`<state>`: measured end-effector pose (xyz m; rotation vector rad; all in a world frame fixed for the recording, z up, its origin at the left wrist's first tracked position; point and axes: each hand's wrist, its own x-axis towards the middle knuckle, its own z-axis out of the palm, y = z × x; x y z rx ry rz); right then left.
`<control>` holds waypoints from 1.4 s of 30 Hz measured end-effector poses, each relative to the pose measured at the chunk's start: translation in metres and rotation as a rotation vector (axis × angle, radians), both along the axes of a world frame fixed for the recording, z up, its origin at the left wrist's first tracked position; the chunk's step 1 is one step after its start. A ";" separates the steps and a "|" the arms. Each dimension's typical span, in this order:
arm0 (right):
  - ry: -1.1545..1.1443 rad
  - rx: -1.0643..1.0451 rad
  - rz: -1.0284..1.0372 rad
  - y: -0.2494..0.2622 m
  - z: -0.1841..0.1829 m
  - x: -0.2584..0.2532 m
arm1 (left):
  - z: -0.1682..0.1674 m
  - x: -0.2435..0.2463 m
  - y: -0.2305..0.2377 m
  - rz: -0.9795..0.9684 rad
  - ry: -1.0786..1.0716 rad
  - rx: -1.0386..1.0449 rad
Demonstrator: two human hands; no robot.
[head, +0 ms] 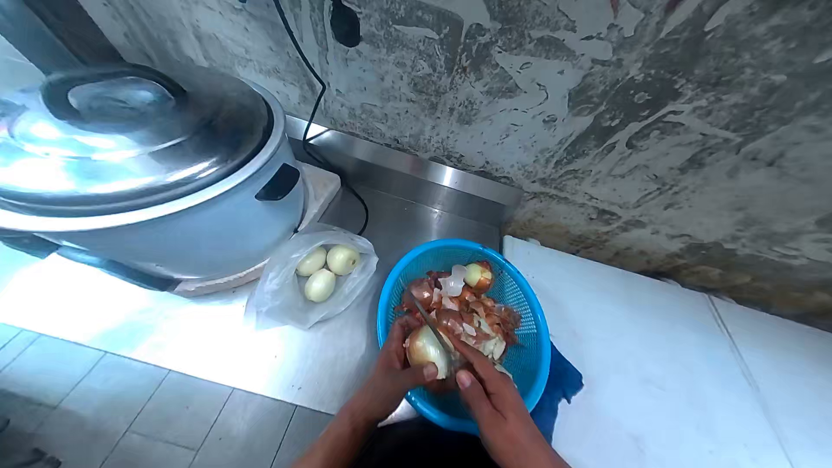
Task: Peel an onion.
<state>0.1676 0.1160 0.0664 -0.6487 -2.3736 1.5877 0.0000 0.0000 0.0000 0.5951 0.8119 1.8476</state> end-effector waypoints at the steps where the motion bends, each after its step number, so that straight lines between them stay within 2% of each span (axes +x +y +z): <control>1: 0.014 -0.057 -0.021 0.000 0.000 -0.001 | 0.000 0.000 0.000 0.003 0.006 0.010; 9: -0.034 -0.314 -0.247 0.020 -0.007 -0.013 | -0.001 -0.001 -0.001 -0.068 0.088 0.074; 14: 0.002 -0.370 -0.347 0.016 -0.005 -0.020 | -0.004 -0.004 -0.001 -0.075 0.062 0.121; 20: 0.014 -0.363 -0.572 0.027 -0.011 -0.017 | -0.005 -0.005 -0.002 -0.097 0.013 0.149; 22: -0.050 -0.354 -0.530 0.034 -0.004 -0.010 | -0.002 -0.005 -0.003 -0.114 -0.020 0.135; 24: -0.118 -0.345 -0.388 0.031 0.009 -0.003 | -0.001 -0.004 -0.002 -0.117 -0.041 0.108; 27: -0.100 -0.366 -0.142 0.022 0.022 0.007 | 0.001 0.000 0.003 -0.033 -0.023 0.011; 30: -0.067 -0.413 0.000 0.016 0.022 0.007 | 0.000 0.003 0.003 0.018 0.003 -0.058; 38: -0.128 -0.219 0.018 0.013 0.013 0.002 | -0.001 -0.001 0.001 -0.011 -0.020 0.064; 42: -0.133 -0.143 0.081 0.009 0.012 0.005 | -0.001 0.000 -0.002 -0.007 -0.092 0.048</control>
